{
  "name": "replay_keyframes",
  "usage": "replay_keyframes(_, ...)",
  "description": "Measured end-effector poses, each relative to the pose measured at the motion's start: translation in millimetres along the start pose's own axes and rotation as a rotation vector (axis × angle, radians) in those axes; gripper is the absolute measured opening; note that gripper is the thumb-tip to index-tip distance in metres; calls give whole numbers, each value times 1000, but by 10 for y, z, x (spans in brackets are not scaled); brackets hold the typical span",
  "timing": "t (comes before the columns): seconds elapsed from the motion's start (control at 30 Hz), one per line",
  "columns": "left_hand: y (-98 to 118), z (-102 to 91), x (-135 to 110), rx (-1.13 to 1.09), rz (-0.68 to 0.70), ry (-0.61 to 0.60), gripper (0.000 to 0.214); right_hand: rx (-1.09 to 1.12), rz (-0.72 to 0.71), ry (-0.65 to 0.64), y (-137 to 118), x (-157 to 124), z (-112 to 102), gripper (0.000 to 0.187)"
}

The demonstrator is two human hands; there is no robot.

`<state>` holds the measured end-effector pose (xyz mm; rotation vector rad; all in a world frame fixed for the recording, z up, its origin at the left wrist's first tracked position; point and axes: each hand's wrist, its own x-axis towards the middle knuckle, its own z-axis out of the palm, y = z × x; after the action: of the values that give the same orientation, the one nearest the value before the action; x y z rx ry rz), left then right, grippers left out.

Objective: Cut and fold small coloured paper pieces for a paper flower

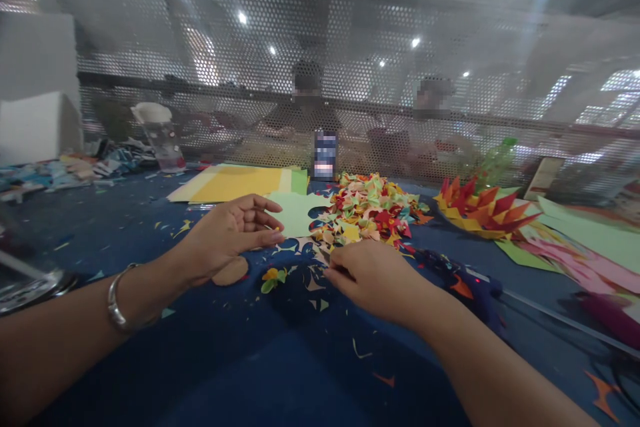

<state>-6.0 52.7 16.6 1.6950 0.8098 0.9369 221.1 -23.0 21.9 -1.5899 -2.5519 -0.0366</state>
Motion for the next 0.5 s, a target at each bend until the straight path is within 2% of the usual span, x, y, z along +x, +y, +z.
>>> replay_keyframes(0.1, 6, 41, -32, -17, -6, -27, 49, -30, 36, 2, 9, 0, 24, 24)
replay_keyframes(0.2, -4, 92, -76, -78, -45, -82, 48, 32, 49, 101, -35, 1, 2, 19)
replay_keyframes(0.37, -13, 145, -111, -223, -125, -159, 43, 263, -24, 256, -145, 0, -27, 13)
replay_keyframes(0.5, 17, 179, -132, -288, -173, -198, 40, 329, -73, 340, -203, -6, 3, 13)
